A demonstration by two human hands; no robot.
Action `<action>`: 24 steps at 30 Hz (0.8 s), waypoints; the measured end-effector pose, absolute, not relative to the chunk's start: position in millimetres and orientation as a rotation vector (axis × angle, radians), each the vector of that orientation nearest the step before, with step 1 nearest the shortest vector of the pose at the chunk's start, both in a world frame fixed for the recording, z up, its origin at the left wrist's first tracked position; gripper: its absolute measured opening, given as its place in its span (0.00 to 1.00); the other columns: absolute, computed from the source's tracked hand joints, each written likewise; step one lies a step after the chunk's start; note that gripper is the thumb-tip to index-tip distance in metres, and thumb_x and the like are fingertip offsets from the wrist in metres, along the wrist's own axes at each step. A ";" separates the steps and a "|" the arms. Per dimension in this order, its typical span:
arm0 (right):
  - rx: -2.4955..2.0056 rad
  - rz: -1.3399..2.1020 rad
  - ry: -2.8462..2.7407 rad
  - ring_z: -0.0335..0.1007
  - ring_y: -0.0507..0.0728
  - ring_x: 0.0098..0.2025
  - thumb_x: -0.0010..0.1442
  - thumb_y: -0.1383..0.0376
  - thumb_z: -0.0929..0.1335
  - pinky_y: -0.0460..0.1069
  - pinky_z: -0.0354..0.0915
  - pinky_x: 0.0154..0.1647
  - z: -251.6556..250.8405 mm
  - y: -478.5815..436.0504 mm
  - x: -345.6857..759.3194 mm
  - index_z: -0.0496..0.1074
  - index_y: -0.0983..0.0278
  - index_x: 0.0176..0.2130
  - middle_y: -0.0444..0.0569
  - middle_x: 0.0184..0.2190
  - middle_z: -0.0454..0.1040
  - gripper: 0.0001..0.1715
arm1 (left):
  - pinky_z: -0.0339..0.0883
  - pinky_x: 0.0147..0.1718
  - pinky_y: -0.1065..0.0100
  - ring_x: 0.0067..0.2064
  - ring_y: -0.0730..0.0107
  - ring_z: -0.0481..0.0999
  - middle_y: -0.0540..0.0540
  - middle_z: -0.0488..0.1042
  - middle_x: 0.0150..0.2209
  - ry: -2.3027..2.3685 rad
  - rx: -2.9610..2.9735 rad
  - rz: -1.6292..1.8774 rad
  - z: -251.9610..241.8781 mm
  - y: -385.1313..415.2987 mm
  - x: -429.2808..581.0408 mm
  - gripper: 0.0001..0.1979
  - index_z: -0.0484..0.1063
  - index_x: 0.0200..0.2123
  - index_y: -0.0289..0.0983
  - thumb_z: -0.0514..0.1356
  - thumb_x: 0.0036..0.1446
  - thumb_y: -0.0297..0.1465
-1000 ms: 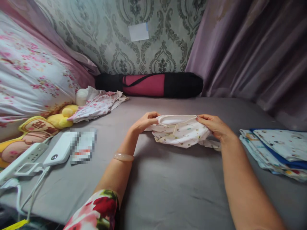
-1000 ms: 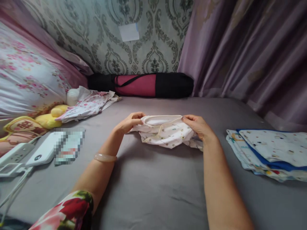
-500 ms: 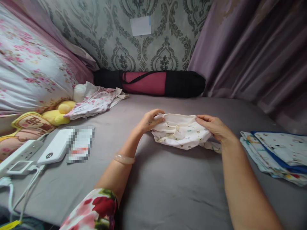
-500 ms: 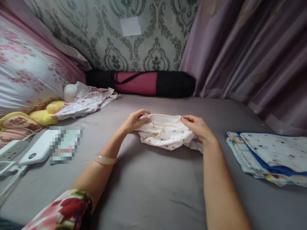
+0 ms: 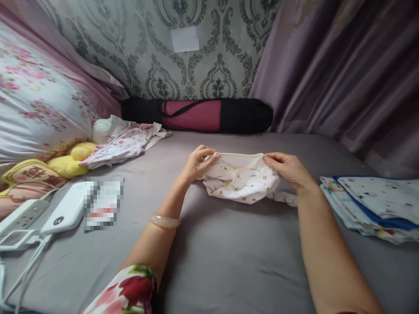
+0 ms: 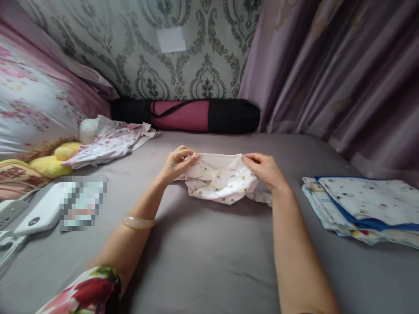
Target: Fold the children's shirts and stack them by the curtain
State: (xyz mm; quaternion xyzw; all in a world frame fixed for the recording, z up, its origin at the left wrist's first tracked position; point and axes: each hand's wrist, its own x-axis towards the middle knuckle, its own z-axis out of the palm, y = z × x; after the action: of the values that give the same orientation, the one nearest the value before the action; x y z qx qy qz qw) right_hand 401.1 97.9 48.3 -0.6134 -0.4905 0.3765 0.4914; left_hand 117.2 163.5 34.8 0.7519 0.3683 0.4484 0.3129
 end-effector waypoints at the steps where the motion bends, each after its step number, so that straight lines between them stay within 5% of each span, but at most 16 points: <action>1: -1.479 0.906 -1.198 0.72 0.54 0.29 0.43 0.49 0.76 0.48 0.67 0.27 49.9 97.4 400.0 0.78 0.61 0.36 0.47 0.32 0.79 0.24 | 0.59 0.29 0.74 0.32 0.73 0.66 0.47 0.69 0.32 0.977 1.934 1.182 36.2 163.4 117.2 0.17 0.78 0.32 0.36 0.60 0.56 0.45; 11: -1.459 0.782 -1.398 0.67 0.52 0.27 0.45 0.44 0.73 0.46 0.61 0.26 69.3 86.6 384.2 0.77 0.65 0.31 0.46 0.27 0.76 0.27 | 0.44 0.20 0.73 0.23 0.79 0.53 0.54 0.56 0.19 1.046 1.765 1.129 48.2 158.2 111.3 0.23 0.67 0.20 0.34 0.62 0.51 0.49; 24: -1.333 0.890 -1.644 0.68 0.51 0.28 0.42 0.49 0.75 0.46 0.62 0.28 142.2 65.3 370.9 0.79 0.62 0.30 0.44 0.27 0.77 0.20 | 0.48 0.19 0.74 0.22 0.78 0.58 0.51 0.63 0.21 0.966 2.129 1.083 148.5 122.1 55.1 0.14 0.74 0.26 0.35 0.62 0.53 0.41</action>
State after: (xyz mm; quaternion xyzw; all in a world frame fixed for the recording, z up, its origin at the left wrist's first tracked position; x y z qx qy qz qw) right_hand 370.9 65.3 142.2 -0.5293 -0.6529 0.3536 0.4104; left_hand 55.1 122.1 148.5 0.7936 0.3599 0.4037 0.2788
